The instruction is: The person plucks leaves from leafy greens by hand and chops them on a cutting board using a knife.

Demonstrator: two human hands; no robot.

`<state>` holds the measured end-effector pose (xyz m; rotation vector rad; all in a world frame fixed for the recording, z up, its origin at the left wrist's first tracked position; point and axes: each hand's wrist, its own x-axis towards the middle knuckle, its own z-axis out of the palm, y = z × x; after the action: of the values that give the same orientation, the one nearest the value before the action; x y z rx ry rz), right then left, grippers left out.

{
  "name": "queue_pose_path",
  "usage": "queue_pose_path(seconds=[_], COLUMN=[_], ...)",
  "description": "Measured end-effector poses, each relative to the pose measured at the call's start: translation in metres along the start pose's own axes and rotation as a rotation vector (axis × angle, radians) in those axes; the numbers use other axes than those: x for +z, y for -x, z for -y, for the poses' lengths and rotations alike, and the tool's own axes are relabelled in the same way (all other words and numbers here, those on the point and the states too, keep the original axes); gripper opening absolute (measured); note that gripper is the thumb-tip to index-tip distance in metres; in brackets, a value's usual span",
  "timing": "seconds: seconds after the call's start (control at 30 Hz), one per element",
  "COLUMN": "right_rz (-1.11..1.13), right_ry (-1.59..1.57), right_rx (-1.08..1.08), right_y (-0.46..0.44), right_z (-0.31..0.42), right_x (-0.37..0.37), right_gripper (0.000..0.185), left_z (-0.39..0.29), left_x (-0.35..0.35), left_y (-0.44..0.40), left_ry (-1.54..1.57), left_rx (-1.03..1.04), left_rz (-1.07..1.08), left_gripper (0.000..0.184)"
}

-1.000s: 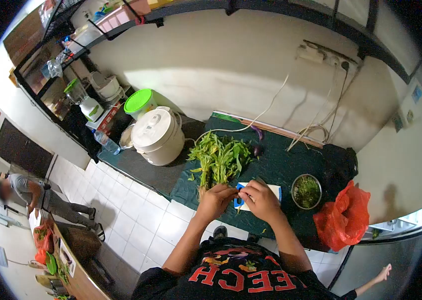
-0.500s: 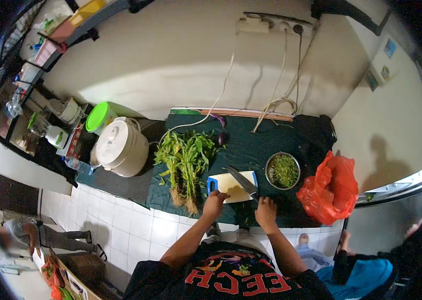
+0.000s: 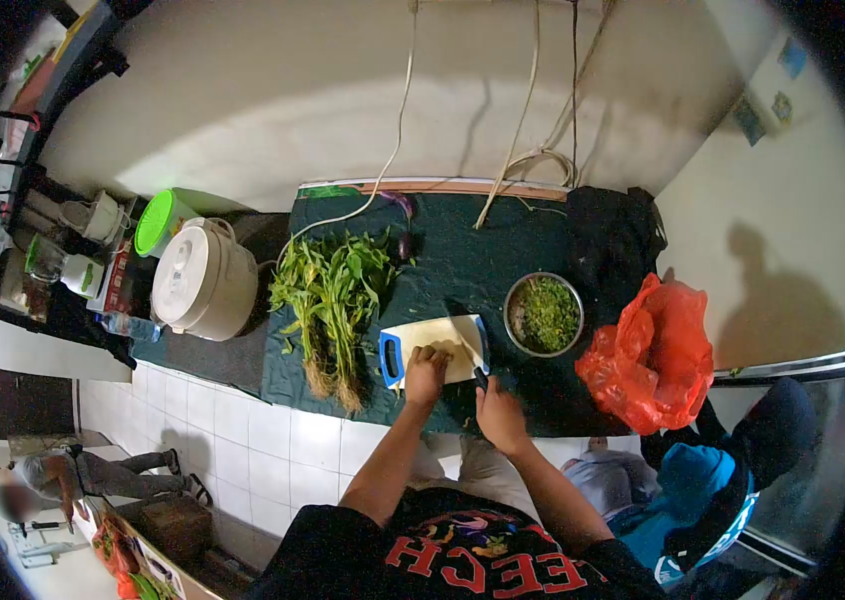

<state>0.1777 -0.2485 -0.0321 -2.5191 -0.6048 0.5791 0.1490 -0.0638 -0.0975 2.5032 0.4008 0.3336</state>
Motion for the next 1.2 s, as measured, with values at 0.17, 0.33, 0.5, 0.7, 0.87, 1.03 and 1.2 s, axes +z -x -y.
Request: queue_pose_path(seconds=[0.17,0.33,0.5,0.7,0.87,1.03,1.2], right_rz=[0.015,-0.019,0.035,-0.059,-0.024,-0.010,-0.004], right_ry=[-0.052,-0.075,0.034,-0.001,0.030,0.003,0.046], right_rx=[0.020,0.090,0.150,0.142,0.134,0.213,0.193], right_y=[0.015,0.027,0.035,0.002,-0.007,0.025,0.003], right_z=[0.016,0.028,0.027,0.034,0.053,0.041,0.037], right_x=[0.018,0.039,0.071,0.063,0.038,0.070,0.073], right_gripper=[0.038,0.041,0.042,0.036,0.032,0.033,0.033], left_z=[0.004,0.019,0.021,0.021,0.027,0.015,0.016], left_x=[-0.004,0.000,-0.011,-0.010,-0.002,-0.006,-0.009], left_y=[0.004,0.008,0.005,0.006,0.009,0.006,0.001], left_ry=[-0.082,-0.149,-0.006,0.026,0.081,0.110,0.048], left_rx=[0.120,0.240,0.250,0.142,0.024,-0.052,-0.096], left_rz=[-0.077,0.012,0.058,0.078,0.053,0.047,0.077], left_gripper=[0.012,0.017,0.017,0.015,0.017,0.019,0.017])
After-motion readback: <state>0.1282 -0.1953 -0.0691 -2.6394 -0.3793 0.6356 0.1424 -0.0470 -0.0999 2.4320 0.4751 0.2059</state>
